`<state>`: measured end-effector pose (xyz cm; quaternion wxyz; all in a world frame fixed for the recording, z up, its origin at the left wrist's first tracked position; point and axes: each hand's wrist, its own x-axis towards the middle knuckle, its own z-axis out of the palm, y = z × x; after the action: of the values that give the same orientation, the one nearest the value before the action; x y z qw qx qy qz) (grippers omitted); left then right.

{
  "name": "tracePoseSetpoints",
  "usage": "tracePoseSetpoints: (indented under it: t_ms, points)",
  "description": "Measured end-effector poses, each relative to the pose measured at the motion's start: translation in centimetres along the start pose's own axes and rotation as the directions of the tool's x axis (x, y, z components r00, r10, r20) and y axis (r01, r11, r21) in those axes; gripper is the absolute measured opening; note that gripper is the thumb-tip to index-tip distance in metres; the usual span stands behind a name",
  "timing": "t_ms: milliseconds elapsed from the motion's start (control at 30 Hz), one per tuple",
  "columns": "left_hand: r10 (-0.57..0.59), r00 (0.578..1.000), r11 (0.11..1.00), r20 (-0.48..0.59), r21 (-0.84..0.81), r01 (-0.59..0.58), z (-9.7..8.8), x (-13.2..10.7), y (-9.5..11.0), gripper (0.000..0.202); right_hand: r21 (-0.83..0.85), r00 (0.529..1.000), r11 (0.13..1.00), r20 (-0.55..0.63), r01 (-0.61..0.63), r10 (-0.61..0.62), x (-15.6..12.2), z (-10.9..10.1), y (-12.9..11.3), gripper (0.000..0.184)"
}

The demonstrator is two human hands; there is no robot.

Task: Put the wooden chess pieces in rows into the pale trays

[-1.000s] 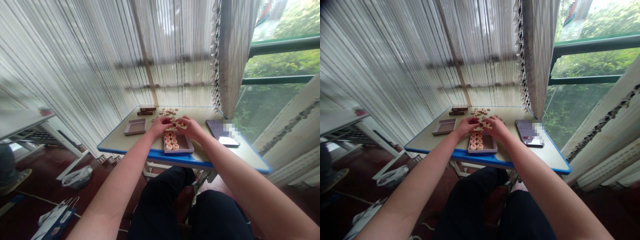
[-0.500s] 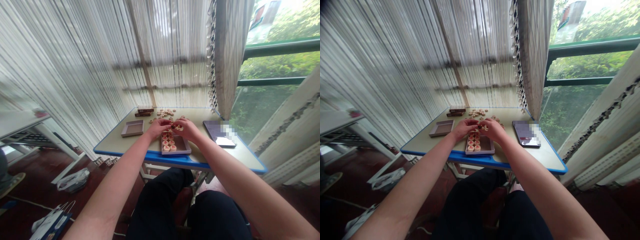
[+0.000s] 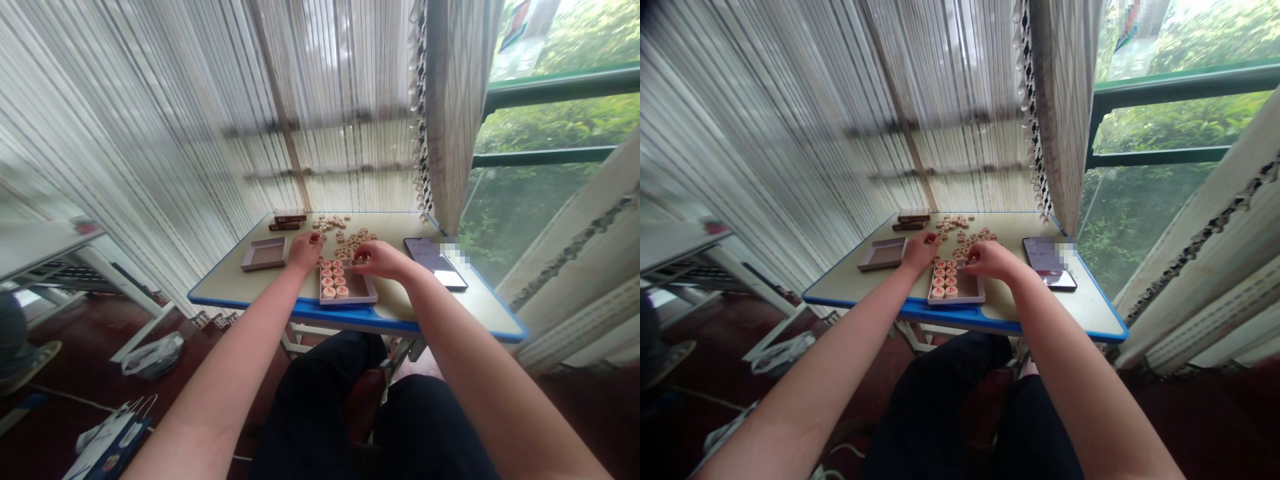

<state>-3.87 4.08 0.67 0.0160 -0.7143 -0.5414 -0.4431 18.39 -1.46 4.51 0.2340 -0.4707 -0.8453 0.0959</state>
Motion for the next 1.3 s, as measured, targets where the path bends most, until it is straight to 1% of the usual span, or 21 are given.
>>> tracePoseSetpoints:
  t_ms: [133,233,300,400,500,567,667,833,900,1133,1300]
  points:
    - [0.053,0.998,0.998,-0.024,0.042,-0.052,-0.1,-0.3,0.3,0.015,-0.074,0.998,0.997,0.051,-0.018,0.022,-0.2,0.4,-0.3,0.021]
    - [0.079,0.996,0.995,-0.051,0.071,-0.075,0.0,-0.1,0.6,0.017,-0.127,0.996,0.991,0.082,-0.032,0.043,-0.3,0.5,-0.6,0.021]
    - [0.053,0.998,0.997,-0.024,0.058,-0.052,0.4,0.5,0.8,0.018,-0.145,0.995,0.989,0.091,-0.038,0.051,-0.3,0.4,-0.7,0.020]
    - [0.019,0.999,0.999,0.040,0.027,-0.020,1.5,2.0,1.0,0.021,-0.182,0.995,0.982,0.078,-0.048,0.063,-0.4,0.4,-0.8,0.022]
    - [-0.019,1.000,0.999,-0.001,0.030,0.019,2.6,3.2,1.0,0.025,-0.207,0.997,0.978,0.058,-0.032,0.045,-0.5,0.3,-0.8,0.021]
    - [-0.031,0.999,0.999,-0.025,0.028,0.031,3.0,3.5,0.8,0.026,-0.207,0.998,0.978,0.047,-0.025,0.035,-0.6,0.3,-0.8,0.020]
    - [-0.075,0.997,0.997,-0.016,-0.009,0.075,2.8,3.3,0.6,0.028,-0.203,0.998,0.978,0.038,-0.040,0.049,-0.7,0.3,-0.9,0.020]
    - [-0.179,0.980,0.980,-0.091,-0.099,0.170,1.9,3.3,0.6,0.033,-0.176,0.999,0.984,0.031,-0.020,0.025,-0.7,0.1,-1.1,0.021]
    - [-0.204,0.974,0.974,-0.098,-0.125,0.191,1.7,3.3,0.7,0.034,-0.180,0.999,0.983,0.042,-0.025,0.033,-0.7,0.0,-1.2,0.018]
    - [-0.228,0.970,0.967,-0.082,-0.132,0.217,1.6,3.2,0.9,0.034,-0.231,0.997,0.970,-0.009,-0.076,0.076,-0.7,0.2,-1.1,0.017]
    - [-0.234,0.969,0.966,-0.079,-0.132,0.222,1.6,3.2,0.9,0.032,-0.248,0.989,0.958,-0.042,-0.144,0.138,-0.8,0.0,-1.3,0.016]
